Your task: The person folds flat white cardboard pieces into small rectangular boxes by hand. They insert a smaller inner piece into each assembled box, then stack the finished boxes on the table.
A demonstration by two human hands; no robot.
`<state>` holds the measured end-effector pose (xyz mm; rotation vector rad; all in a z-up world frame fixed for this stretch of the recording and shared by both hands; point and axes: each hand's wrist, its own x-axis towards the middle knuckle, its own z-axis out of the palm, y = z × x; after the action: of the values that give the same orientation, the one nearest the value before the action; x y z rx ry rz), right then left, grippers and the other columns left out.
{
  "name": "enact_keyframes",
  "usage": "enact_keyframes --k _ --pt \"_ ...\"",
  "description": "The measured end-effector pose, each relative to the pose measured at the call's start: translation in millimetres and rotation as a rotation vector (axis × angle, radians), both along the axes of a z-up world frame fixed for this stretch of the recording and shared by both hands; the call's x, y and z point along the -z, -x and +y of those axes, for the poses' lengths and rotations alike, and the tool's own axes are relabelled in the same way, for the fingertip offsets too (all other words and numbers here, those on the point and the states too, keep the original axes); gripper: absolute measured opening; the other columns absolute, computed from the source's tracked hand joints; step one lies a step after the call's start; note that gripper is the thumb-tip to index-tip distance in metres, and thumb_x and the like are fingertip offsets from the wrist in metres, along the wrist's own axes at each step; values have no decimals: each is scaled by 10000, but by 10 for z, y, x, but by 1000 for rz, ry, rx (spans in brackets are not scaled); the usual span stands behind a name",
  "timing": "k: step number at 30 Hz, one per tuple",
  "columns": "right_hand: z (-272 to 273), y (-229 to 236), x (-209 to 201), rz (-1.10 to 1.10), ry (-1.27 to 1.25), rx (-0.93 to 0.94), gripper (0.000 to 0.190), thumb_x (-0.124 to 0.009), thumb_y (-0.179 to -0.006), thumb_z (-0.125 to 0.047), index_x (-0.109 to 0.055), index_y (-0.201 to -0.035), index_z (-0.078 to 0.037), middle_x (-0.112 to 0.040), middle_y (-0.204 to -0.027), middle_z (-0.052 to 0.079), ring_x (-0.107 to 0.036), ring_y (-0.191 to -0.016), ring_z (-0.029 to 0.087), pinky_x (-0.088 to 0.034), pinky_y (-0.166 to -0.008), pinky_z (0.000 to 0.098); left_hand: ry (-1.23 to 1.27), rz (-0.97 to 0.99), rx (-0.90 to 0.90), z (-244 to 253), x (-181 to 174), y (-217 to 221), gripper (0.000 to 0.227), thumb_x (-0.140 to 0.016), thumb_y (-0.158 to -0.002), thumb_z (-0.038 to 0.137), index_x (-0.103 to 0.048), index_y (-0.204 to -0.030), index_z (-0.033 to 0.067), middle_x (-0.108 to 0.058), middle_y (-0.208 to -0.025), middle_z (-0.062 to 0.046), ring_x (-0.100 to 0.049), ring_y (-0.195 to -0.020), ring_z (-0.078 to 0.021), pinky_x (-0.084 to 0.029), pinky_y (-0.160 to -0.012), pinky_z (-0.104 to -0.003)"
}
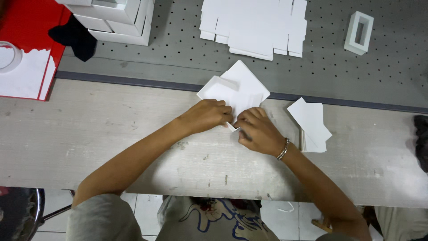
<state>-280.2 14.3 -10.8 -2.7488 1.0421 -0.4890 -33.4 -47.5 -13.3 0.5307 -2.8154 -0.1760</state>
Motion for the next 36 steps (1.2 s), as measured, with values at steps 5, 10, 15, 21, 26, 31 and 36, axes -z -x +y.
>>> enact_keyframes --k 5,10,15,21,26,31,36 --pt "20 -201 36 64 11 53 234 -663 -900 -299 -670 -1020 -98 -628 -979 87 -604 -1043 262 -391 -1026 475 -41 -20 -40 5 159 22 211 -627 -919 356 -673 -982 160 -636 -942 1 -597 -910 -188 -498 -779 -309" --pt "-57 -174 22 98 38 63 247 -632 -990 -275 -725 -1030 -49 -683 -953 109 -643 -1036 270 -323 -1163 507 -92 -28 -117 137 126 -105 258 -633 -955 350 -689 -1020 106 -663 -962 -62 -644 -934 -225 -533 -857 -334" --pt "-134 184 -93 282 14 56 135 -678 -907 -201 -706 -991 -99 -700 -924 48 -650 -1086 224 -217 -1252 567 181 -232 -125 270 -379 -536 212 -707 -877 205 -740 -1058 98 -732 -1055 -60 -633 -1195 -256 -162 -1243 -577" --pt "55 -508 317 144 49 -74 119 -597 -949 -104 -669 -1036 -66 -642 -957 91 -617 -960 281 -449 -983 484 97 -62 45 414 -95 -445 375 -520 -942 473 -671 -972 131 -661 -932 -25 -638 -911 -204 -504 -907 -371" --pt "118 -508 61 85 -37 -155 138 -581 -969 -66 -681 -1065 -62 -641 -949 81 -596 -959 262 -436 -913 416 43 -183 78 357 -92 -498 402 -570 -856 486 -653 -993 117 -611 -938 -14 -610 -901 -220 -520 -847 -353" --pt "189 -500 59 30 -10 -98 131 -632 -968 -127 -665 -1094 -111 -636 -969 43 -576 -970 232 -423 -900 388 208 -217 132 401 -96 -432 139 -678 -898 222 -667 -971 105 -604 -888 -29 -622 -859 -221 -546 -756 -358" --pt "249 -483 438 -179 118 -44 302 -740 -900 -421 -641 -886 -136 -599 -897 31 -568 -942 244 -425 -866 416 250 -284 191 559 98 -326 194 -619 -982 260 -668 -1002 73 -651 -874 -129 -653 -808 -294 -544 -639 -389"
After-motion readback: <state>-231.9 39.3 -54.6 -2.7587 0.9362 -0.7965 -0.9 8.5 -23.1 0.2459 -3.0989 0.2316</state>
